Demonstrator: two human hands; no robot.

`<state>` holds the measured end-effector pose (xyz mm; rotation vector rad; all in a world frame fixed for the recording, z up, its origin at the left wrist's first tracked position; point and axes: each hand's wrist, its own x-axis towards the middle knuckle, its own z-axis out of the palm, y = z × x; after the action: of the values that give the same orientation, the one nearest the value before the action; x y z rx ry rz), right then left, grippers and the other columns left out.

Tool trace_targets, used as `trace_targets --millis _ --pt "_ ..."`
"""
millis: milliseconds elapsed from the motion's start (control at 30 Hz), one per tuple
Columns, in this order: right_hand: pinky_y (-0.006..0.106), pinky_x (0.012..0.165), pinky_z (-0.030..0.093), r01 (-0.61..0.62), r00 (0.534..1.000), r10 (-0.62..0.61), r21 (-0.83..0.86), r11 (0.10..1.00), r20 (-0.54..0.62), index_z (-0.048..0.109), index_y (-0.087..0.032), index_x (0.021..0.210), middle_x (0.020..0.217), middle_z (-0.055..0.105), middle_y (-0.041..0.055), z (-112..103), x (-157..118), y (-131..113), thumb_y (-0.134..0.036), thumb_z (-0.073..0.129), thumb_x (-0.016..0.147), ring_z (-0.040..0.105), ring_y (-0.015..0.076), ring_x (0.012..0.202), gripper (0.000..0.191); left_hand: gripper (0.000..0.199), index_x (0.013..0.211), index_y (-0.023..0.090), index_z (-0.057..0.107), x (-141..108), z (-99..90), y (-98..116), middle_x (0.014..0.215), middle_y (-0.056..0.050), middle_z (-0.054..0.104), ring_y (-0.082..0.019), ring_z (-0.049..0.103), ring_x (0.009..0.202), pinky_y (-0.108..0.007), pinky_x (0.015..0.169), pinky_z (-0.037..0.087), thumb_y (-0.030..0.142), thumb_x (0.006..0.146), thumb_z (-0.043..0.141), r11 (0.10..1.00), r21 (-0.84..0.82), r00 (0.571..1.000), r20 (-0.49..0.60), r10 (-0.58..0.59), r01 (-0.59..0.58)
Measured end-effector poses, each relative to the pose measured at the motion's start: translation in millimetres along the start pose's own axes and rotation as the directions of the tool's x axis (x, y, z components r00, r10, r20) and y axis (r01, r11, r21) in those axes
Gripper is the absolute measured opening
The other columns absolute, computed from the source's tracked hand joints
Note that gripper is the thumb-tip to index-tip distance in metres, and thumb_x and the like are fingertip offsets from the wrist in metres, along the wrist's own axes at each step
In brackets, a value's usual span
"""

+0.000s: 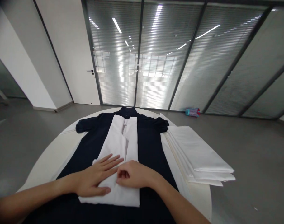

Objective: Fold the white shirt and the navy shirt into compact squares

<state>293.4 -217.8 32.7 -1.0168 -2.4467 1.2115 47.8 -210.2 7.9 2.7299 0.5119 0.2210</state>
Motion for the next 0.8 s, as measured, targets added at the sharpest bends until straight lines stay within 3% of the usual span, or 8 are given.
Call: trace_targets --millis 167,267,367,467,533,633,700,800 --pt "0.021 0.062 0.043 0.005 1.0 -0.004 0.083 0.997 -0.012 0.071 -0.015 0.086 0.073 0.063 -0.0005 -1.1 6.6 5.2 -0.025 0.064 0.084 0.056 0.0109 0.066 0.013 0.063 0.154 0.025 0.036 0.7 -5.8 -3.0 0.16 -0.012 0.035 -0.031 0.03 0.148 -0.051 0.122 0.023 0.044 0.097 0.055 0.999 -0.041 0.998 -0.058 -0.013 0.01" --pt "0.021 0.061 0.044 -0.012 0.986 0.028 0.1 0.995 -0.165 0.071 -0.016 0.087 0.073 0.065 0.0002 -21.8 18.7 9.2 -0.029 0.062 0.087 0.058 0.0115 0.066 0.016 0.039 0.134 0.023 0.06 14.9 -26.7 -26.3 0.139 -0.011 0.059 -0.028 0.053 0.131 -0.044 0.11 0.044 0.036 0.097 0.054 0.983 -0.13 0.949 -0.271 -0.16 0.129" --pt "0.021 0.055 0.045 -0.06 0.928 0.094 0.105 0.993 -0.359 0.07 -0.016 0.085 0.075 0.067 0.001 -56.7 45.9 23.0 -0.025 0.061 0.088 0.061 0.0106 0.06 0.012 0.027 0.113 0.018 0.069 42.8 -55.4 -72.6 0.116 -0.011 0.066 -0.019 0.07 0.088 -0.032 0.078 0.058 0.03 0.089 0.065 0.862 -0.364 0.744 -0.449 -0.495 0.354" --pt "0.019 0.048 0.045 -0.212 0.775 0.267 0.163 0.964 -0.573 0.067 -0.016 0.09 0.088 0.068 0.0039 -92.3 81.9 49.8 -0.02 0.06 0.089 0.065 0.0101 0.058 0.009 0.04 0.119 0.019 0.066 75.4 -78.0 -125.1 0.11 -0.008 0.065 -0.012 0.068 0.061 -0.021 0.051 0.051 0.02 0.08 0.075 0.483 -0.743 0.462 -0.263 -0.847 0.463" --pt "0.02 0.053 0.049 -0.335 0.654 0.369 0.185 0.924 -0.661 0.067 -0.016 0.099 0.096 0.069 0.0056 -109.6 104.0 72.2 -0.018 0.061 0.088 0.067 0.0111 0.062 0.012 0.051 0.126 0.016 0.06 93.5 -84.4 -154.3 0.099 -0.008 0.067 -0.013 0.068 0.054 -0.02 0.045 0.047 0.016 0.077 0.077 0.339 -0.809 0.381 -0.155 -0.911 0.48" --pt "0.025 0.067 0.054 -0.431 0.548 0.422 0.188 0.882 -0.722 0.064 -0.013 0.111 0.106 0.069 0.0115 -123.6 128.2 105.3 -0.018 0.066 0.084 0.071 0.0165 0.078 0.027 0.064 0.132 0.011 0.053 110.8 -83.4 -186.4 0.089 -0.009 0.068 -0.016 0.067 0.05 -0.021 0.043 0.047 0.015 0.074 0.08 0.233 -0.843 0.296 -0.093 -0.951 0.484" --pt "0.027 0.073 0.055 -0.469 0.517 0.442 0.19 0.863 -0.733 0.061 -0.011 0.118 0.113 0.068 0.0142 -127.7 139.2 123.4 -0.021 0.068 0.083 0.071 0.019 0.086 0.037 0.073 0.135 0.011 0.05 117.6 -80.4 -202.0 0.088 -0.01 0.069 -0.017 0.067 0.05 -0.022 0.044 0.049 0.016 0.071 0.084 0.185 -0.868 0.244 -0.076 -0.967 0.461" --pt "0.029 0.077 0.056 -0.493 0.531 0.459 0.181 0.851 -0.713 0.061 -0.012 0.12 0.11 0.071 0.0126 -131.6 151.8 141.8 -0.024 0.072 0.079 0.072 0.0207 0.09 0.044 0.079 0.137 0.01 0.046 125.7 -76.3 -219.7 0.085 -0.009 0.07 -0.017 0.067 0.051 -0.024 0.048 0.052 0.015 0.069 0.086 0.14 -0.9 0.198 -0.061 -0.978 0.414"
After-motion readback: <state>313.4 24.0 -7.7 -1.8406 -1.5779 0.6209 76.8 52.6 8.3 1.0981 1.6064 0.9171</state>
